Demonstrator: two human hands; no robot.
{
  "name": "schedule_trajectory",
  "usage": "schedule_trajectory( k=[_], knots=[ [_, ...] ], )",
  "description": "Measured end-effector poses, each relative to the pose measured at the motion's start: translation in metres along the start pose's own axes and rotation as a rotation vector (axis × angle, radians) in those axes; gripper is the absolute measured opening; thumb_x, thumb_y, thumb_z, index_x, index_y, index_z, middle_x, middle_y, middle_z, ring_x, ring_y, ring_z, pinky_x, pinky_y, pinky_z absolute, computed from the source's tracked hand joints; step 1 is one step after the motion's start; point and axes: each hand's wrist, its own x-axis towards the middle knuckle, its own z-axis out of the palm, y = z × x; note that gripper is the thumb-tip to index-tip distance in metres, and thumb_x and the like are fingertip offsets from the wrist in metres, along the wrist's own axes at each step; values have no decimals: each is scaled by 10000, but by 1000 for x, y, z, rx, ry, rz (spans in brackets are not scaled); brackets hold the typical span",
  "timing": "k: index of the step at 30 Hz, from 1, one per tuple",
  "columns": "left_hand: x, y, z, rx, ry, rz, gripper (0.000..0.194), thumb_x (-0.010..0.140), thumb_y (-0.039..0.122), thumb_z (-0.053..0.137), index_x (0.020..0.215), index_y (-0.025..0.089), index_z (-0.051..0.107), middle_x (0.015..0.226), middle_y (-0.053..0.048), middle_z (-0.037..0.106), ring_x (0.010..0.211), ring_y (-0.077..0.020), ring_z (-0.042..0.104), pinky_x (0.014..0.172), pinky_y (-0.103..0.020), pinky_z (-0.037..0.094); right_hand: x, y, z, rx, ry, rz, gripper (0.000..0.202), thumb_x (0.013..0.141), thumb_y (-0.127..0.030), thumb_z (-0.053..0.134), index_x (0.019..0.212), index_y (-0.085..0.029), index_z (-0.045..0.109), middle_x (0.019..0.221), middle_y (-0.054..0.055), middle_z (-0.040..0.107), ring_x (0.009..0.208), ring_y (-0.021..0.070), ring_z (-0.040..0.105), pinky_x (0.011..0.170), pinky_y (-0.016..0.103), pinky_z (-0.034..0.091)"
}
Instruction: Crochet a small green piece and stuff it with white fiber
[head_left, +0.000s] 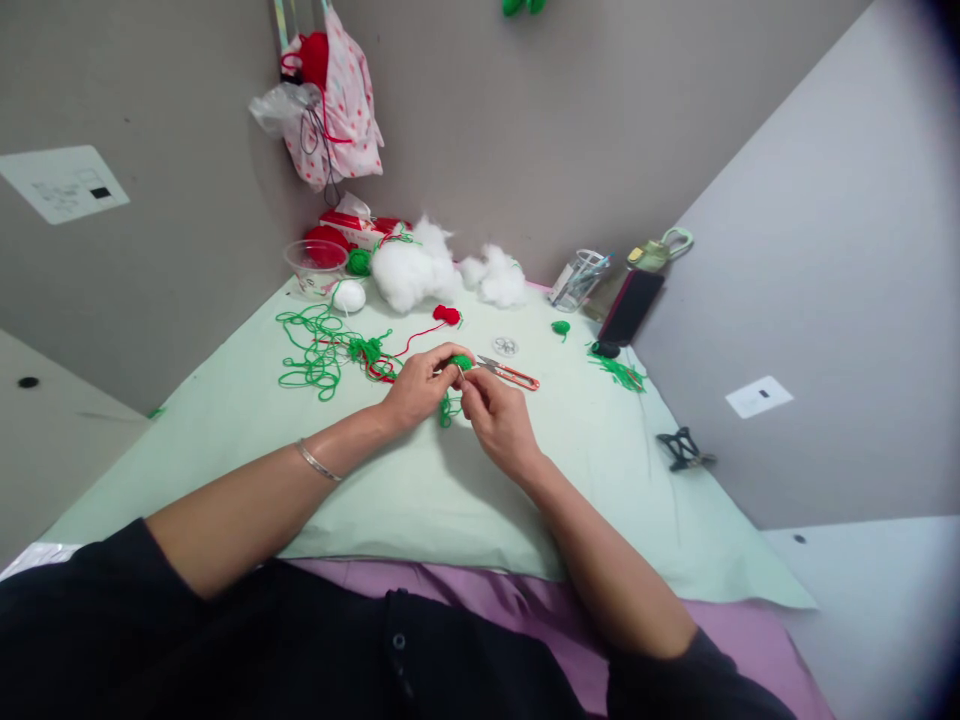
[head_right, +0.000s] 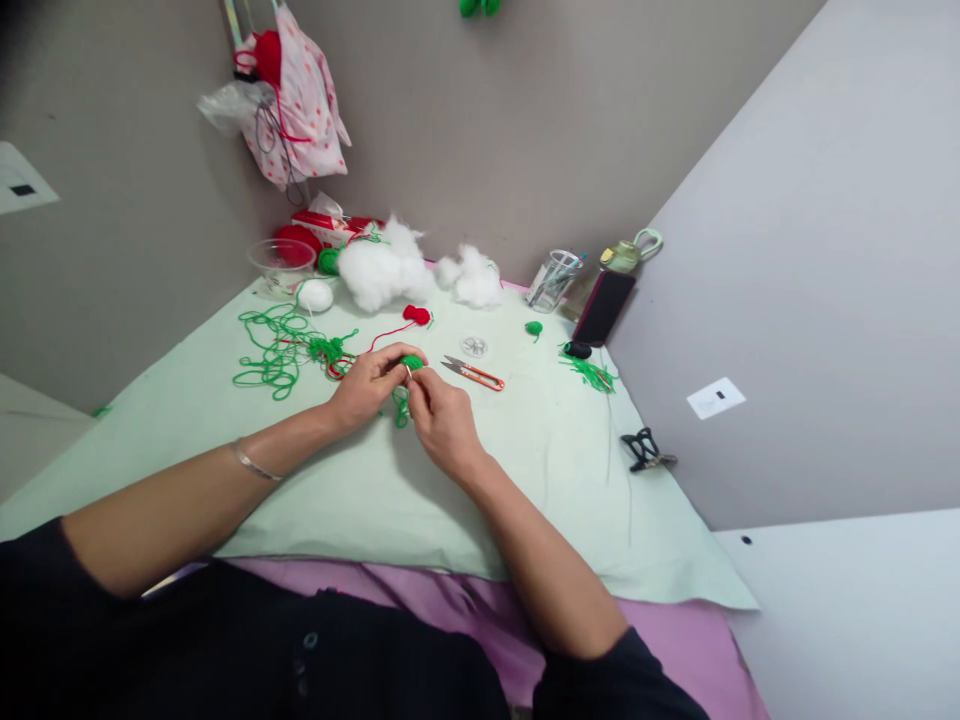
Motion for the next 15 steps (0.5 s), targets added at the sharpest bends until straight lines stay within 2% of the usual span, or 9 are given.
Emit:
schedule_trajectory(
  k=[3, 5, 8, 9, 10, 11, 15],
  knots=[
    [-1, 0, 1, 7, 54, 20, 280, 834, 207, 534, 1042, 182, 721, 957, -29, 738, 804, -168, 658, 783, -276, 523, 6, -1, -6, 377, -140, 155, 200, 916, -382, 573, 844, -197, 596, 563, -81, 466, 406, 60, 305, 441, 238, 223],
    [0, -1, 1, 4, 95, 31, 248, 857, 245, 572, 1046, 187, 721, 1063, -47, 735, 917, -187, 656, 861, -287, 516, 8, 0, -11, 603, -331, 276, 243, 898, -416, 616, 898, -173, 628, 538, -107, 444, 354, 26, 208, 404, 223, 163],
    [3, -6, -1, -16, 131, 29, 243, 870, 278, 601, 1071, 195, 709, 1090, -49, 723, 932, -186, 640, 889, -296, 509, 9, 1, -14, 686, -676, 392, 272, 879, -404, 662, 923, -136, 676, 522, -94, 511, 320, 6, 215, 384, 209, 150],
    [4, -8, -1, -29, 137, 20, 253, 874, 283, 595, 1087, 194, 699, 1068, -47, 719, 890, -178, 637, 864, -296, 516, 8, 0, -14, 677, -733, 402, 274, 879, -397, 667, 934, -129, 688, 542, -76, 556, 318, 6, 252, 381, 206, 153],
    [6, -9, -2, -43, 143, 9, 262, 878, 290, 589, 1100, 191, 687, 1046, -46, 713, 852, -170, 633, 837, -296, 523, 8, 0, -13, 673, -732, 396, 272, 879, -390, 669, 943, -127, 696, 567, -61, 591, 322, 5, 279, 381, 203, 153],
    [7, -10, -3, -58, 147, -1, 267, 878, 299, 591, 1105, 187, 677, 1032, -46, 706, 829, -166, 632, 818, -295, 528, 8, -1, -13, 680, -679, 378, 268, 880, -385, 670, 949, -128, 700, 580, -57, 603, 327, 3, 288, 382, 200, 152],
    [7, -9, -4, -107, 136, -24, 266, 871, 333, 625, 1085, 176, 650, 1027, -45, 692, 788, -152, 643, 812, -300, 531, 11, -1, -16, 721, -365, 321, 217, 872, -350, 670, 908, -137, 689, 498, -98, 501, 340, 3, 212, 389, 195, 144]
  ],
)
